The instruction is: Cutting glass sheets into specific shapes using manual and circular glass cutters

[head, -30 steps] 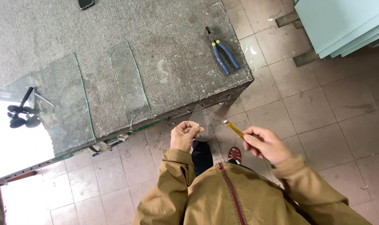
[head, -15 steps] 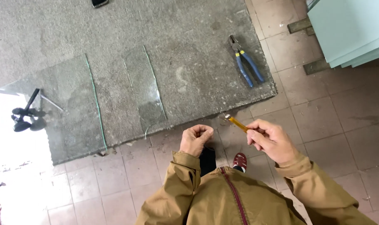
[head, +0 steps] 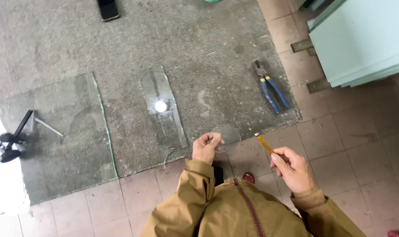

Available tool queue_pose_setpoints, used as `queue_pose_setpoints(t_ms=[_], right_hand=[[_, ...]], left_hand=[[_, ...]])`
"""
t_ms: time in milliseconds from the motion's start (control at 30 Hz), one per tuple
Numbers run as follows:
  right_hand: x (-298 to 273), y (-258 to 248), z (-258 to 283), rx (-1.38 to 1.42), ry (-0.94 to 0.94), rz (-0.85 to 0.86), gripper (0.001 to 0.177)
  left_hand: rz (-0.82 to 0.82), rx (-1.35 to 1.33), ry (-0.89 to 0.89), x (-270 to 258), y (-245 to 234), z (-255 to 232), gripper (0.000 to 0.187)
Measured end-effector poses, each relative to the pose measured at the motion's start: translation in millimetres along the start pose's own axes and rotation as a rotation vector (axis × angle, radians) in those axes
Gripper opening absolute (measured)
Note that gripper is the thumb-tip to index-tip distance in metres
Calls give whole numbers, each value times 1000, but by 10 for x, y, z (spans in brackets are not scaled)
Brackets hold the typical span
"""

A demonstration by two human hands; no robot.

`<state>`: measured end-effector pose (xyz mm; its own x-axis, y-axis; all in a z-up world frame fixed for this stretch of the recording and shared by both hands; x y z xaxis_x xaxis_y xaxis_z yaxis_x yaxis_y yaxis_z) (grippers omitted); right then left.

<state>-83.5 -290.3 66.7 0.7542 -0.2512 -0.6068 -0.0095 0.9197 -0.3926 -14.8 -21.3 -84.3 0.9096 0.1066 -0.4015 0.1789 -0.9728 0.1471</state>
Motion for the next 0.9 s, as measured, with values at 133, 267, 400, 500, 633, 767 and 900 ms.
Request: queue_pose_setpoints(t_ms=[133,267,400,500,633,767,900], right_hand=[[206,92,-599,-34,71,-35,18],[-96,314,76,-171,111,-42,18],[61,393,244,-344,55,-14,17],[254,522,399,-447,-6,29,18],[494,784,809,-730,-12,64,23],[1055,1321,1381,-759,-152,213,18],[1984,2206,2211,-751,-486,274,23]], left_hand=[[-152,171,-27,420,-121,-222,11],[-268,437,16,729,-128,-506,15],[-353,442,35,230,-306,-1280,52],[-429,405,156,-253,-608,-1520,48],[-727,-114,-114,-775,-1084,-538,31],[-986,-369,-307,-1069,-1317,618,28],[-1114,-510,-260,-1177,-1395,1157,44]])
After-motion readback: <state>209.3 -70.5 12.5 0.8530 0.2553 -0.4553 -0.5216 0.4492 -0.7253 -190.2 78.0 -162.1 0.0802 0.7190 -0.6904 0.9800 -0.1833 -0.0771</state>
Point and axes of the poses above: each hand's wrist, its own x-axis towards the middle knuckle, its own y-axis out of the palm, z = x × y, the point moved 10 cm from there along x, towards the middle knuckle, and after that the axes turned 13 degrees about y, right-handed, at the moved point
